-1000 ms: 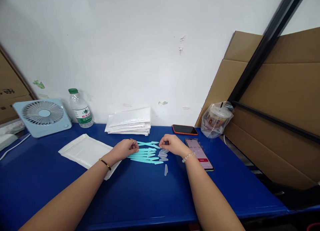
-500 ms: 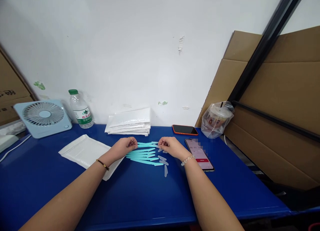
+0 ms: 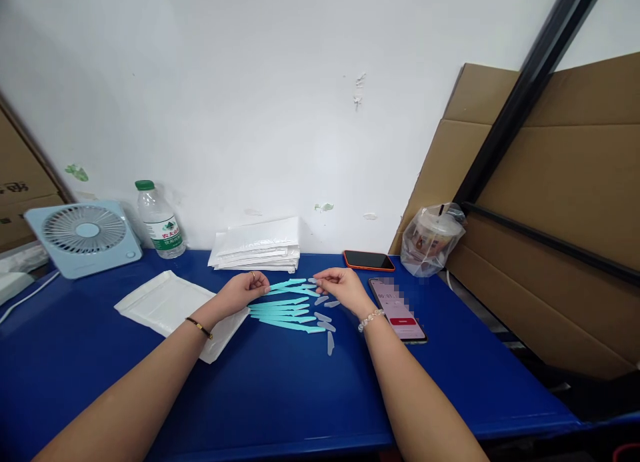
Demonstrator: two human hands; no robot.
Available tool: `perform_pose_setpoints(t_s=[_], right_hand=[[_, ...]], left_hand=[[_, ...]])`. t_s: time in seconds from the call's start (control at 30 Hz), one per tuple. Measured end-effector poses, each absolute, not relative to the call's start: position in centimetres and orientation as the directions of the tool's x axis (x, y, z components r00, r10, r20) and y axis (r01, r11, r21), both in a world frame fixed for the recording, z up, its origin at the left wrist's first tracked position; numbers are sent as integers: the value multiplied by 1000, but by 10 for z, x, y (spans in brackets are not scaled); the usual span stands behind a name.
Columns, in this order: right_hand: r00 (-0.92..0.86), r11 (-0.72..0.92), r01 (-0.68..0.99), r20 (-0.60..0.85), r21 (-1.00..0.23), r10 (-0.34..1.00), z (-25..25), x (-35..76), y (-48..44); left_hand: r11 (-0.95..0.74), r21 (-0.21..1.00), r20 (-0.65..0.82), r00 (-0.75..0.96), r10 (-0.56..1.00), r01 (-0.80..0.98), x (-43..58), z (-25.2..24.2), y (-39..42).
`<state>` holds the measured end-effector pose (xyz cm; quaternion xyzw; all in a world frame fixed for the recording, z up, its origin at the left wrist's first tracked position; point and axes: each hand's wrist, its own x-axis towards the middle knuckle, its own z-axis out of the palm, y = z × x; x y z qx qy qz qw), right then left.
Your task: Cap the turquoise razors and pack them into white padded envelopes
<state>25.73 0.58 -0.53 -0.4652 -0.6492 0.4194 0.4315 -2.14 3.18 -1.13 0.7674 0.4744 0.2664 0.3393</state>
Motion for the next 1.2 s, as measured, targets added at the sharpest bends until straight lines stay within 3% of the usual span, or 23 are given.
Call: perform_pose_setpoints(t_s=[0.2,0.43,0.53,0.67,0.77,0.87,0.93,1.07,1.2], right_hand=[[-192,232,127,205,-965,960,-6,249,3],[-256,212,105,179,-972,950,-8,240,2],[-286,206,122,164,-971,944,-13,240,4],[-214,217,255,163,-942,963,-22,247,13],[-156,250,479,199,-842,968,-23,255,18],[-187,325,673,272,-665,944,-15,262,15],[-245,343,736,242,-584,939,-10,267,11],[-291,308,782,118,-542,949,-7,269,6],[-337,351,756,131,-552,932,-13,264,9]], left_hand=[[-305,793,76,411,908,527,-22,-10,30],[-306,815,66,445,893,493,-15,-11,28],[-335,770,92,426,900,543,-9,-14,25],[-419,574,215,364,906,703,-5,-12,20],[-453,466,172,424,889,760,-7,-9,18],[-458,437,105,462,881,774,-8,-7,17],[-446,427,88,455,886,787,-8,-7,17],[-420,435,73,434,898,796,-5,-7,17],[-415,450,89,423,902,791,-3,-9,18]])
